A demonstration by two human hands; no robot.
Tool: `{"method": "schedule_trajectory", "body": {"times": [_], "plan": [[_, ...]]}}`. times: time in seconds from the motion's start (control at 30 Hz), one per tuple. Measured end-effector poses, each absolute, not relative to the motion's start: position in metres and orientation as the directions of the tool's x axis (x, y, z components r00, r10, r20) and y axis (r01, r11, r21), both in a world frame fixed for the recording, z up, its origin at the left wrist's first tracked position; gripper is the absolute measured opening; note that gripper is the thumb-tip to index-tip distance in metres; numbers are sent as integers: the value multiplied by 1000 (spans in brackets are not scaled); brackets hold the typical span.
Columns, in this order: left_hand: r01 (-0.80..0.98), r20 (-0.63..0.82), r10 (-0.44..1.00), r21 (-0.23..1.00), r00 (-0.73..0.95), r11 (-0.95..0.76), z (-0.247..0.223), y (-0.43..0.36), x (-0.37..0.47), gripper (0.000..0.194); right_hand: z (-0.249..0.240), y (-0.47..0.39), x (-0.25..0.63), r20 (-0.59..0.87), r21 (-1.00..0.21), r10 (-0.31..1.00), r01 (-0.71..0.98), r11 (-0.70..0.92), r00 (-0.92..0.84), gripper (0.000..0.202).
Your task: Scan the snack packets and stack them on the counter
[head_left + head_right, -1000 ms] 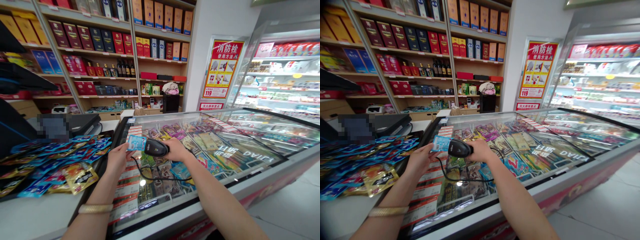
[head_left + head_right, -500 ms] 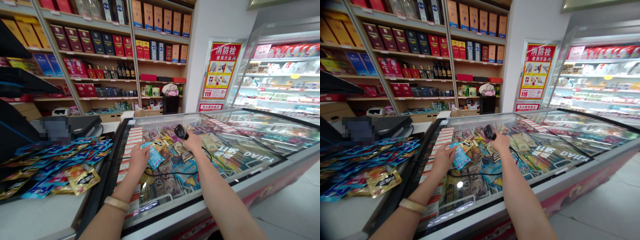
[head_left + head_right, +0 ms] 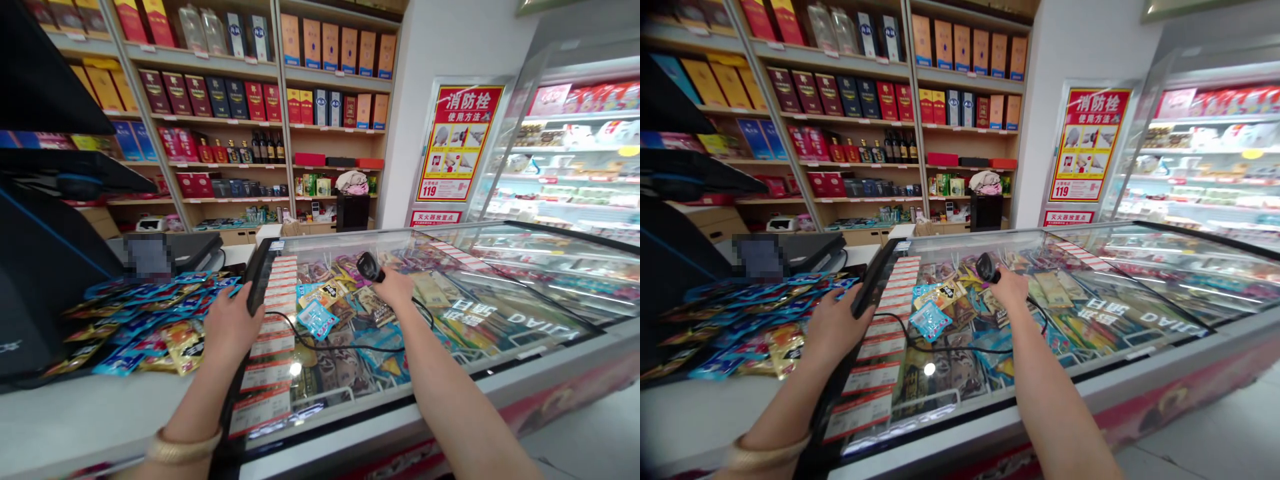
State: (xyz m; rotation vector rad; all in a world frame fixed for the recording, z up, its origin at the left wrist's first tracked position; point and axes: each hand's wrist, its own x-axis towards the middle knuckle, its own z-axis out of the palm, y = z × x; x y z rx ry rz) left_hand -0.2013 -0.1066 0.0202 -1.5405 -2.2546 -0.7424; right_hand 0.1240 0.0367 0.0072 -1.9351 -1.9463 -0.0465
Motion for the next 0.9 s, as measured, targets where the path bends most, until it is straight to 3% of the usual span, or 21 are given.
{"method": "schedule_trajectory", "body": {"times": [0.13,0.33,0.47,0.63,0.7,0.77,0.83,0.9], "plan": [[869,510,708,212,-488,446,11,-151,-252,62,7,35,120,315,-233,949,968,88,-10,37],[887,465,760,155,-454,435,-13,-185,-269,47,7,30,114,333,-220,942,967,129,-50,39],[929,444,827,34,-344,367,-12,-192,-263,50,8,28,111,308,-228,950,965,133,-58,36],[968,519,819,89,-246,234,10,-204,-270,48,7,29,109,320,-229,945,962,150,-71,35],[972,597,768,151,-233,179,24,-208,-269,39,7,30,109,328,-230,941,960,158,-77,34],[932,646,677,309,-352,190,40,-209,-258,36,7,30,108,337,-233,938,958,167,-81,33],[780,586,573,604,-573,161,54,-200,-238,33,9,29,108,345,-239,935,956,168,-79,34],[453,398,553,890,-732,-41,64,-181,-213,22,11,27,107,355,-248,932,954,167,-71,35]]}}
